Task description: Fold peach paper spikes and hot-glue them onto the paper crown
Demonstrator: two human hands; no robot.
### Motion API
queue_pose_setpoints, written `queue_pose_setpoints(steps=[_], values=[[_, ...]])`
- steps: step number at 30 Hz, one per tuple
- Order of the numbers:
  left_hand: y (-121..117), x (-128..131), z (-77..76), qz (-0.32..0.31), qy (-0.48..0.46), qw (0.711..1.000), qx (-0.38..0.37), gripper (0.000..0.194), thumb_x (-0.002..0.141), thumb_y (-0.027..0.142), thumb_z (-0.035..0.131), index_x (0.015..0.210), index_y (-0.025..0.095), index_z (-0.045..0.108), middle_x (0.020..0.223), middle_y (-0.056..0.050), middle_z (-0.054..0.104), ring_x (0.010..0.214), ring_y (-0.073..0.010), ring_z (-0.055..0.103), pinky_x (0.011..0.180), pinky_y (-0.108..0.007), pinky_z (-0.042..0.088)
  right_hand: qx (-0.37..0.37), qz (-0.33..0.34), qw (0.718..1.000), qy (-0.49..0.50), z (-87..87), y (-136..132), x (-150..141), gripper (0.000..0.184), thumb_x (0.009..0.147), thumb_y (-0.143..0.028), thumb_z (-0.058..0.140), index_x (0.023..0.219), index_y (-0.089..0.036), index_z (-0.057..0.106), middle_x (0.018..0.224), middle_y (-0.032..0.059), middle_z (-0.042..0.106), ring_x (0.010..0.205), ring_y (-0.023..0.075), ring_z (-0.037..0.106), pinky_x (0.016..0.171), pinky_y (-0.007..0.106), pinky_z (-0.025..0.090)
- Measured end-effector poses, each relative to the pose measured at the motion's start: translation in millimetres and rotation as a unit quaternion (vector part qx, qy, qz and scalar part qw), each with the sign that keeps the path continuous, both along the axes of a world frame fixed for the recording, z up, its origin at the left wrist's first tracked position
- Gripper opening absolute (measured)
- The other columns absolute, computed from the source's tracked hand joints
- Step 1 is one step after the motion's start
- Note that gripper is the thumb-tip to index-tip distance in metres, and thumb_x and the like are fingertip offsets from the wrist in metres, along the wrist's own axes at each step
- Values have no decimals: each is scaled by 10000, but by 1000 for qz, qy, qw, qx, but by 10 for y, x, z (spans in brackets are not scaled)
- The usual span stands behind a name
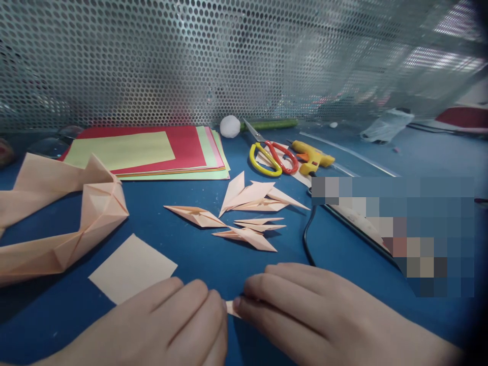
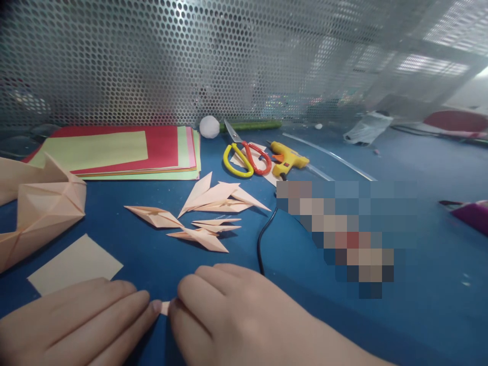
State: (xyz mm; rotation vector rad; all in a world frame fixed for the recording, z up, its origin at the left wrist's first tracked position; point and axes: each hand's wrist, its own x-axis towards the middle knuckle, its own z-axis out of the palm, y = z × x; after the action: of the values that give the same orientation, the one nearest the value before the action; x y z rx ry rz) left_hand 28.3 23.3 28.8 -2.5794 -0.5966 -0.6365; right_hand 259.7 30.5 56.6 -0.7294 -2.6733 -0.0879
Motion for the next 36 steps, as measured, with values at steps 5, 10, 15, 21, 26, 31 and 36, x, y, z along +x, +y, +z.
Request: queue_pose_setpoints(steps=[5, 10, 15, 21, 26, 31, 36], values=[[6, -11, 18, 11, 16, 1000, 2, 376, 1006, 70, 309, 965, 263, 630, 967, 77, 690, 902, -133, 582, 851, -266, 435, -67, -28, 997, -2, -21, -41, 61, 348, 1057, -158, 400, 816, -199, 647, 781, 16, 661, 698, 128, 633, 664, 214, 516], [25, -14, 13, 14, -9, 1000, -18, 417, 1021, 70, 271, 945, 265, 631, 919, 78, 707, 855, -126, 602, 862, -254, 437, -39, -34, 999, -7, -20, -62, 57, 350, 1047, -123, 390, 830, -193, 656, 763, 25, 660, 719, 147, 641, 686, 238, 534], [11, -115, -62, 15, -40, 997, -65, 371, 1029, 95, 345, 1089, 279, 661, 1026, 81, 742, 974, -126, 646, 990, -254, 421, -27, 1, 999, -27, 33, -33, 52, 325, 1026, -97, 430, 811, -194, 653, 827, 37, 694, 755, 153, 648, 721, 243, 542], [14, -103, -83, 52, -95, 989, -99, 248, 1019, 139, 435, 1044, 263, 649, 998, 70, 752, 929, -118, 674, 983, -222, 421, -26, 32, 999, -28, 15, 4, 43, 318, 1040, -119, 430, 841, -184, 670, 824, 36, 691, 739, 146, 634, 720, 234, 529], [82, -22, -11, 38, -87, 991, -95, 296, 1009, 87, 379, 1038, 249, 625, 972, 76, 746, 902, -110, 678, 964, -213, 421, -27, 27, 999, -25, 34, -1, 43, 376, 1056, -125, 379, 826, -183, 671, 824, 39, 692, 747, 150, 630, 721, 247, 534], [46, -41, -4, 37, -89, 992, -84, 269, 1024, 126, 403, 1040, 250, 642, 988, 76, 757, 906, -111, 683, 986, -222, 421, -42, 20, 998, -37, 62, -11, 56, 342, 1035, -102, 403, 836, -192, 666, 813, 36, 682, 740, 151, 626, 712, 248, 547], [-28, -120, -59, 50, -82, 991, -89, 250, 1013, 127, 460, 1061, 263, 665, 1007, 69, 763, 932, -128, 695, 976, -244, 443, -57, 20, 997, -38, 40, -9, 55, 336, 1018, -68, 399, 841, -182, 662, 807, 37, 676, 728, 149, 628, 701, 244, 550]])
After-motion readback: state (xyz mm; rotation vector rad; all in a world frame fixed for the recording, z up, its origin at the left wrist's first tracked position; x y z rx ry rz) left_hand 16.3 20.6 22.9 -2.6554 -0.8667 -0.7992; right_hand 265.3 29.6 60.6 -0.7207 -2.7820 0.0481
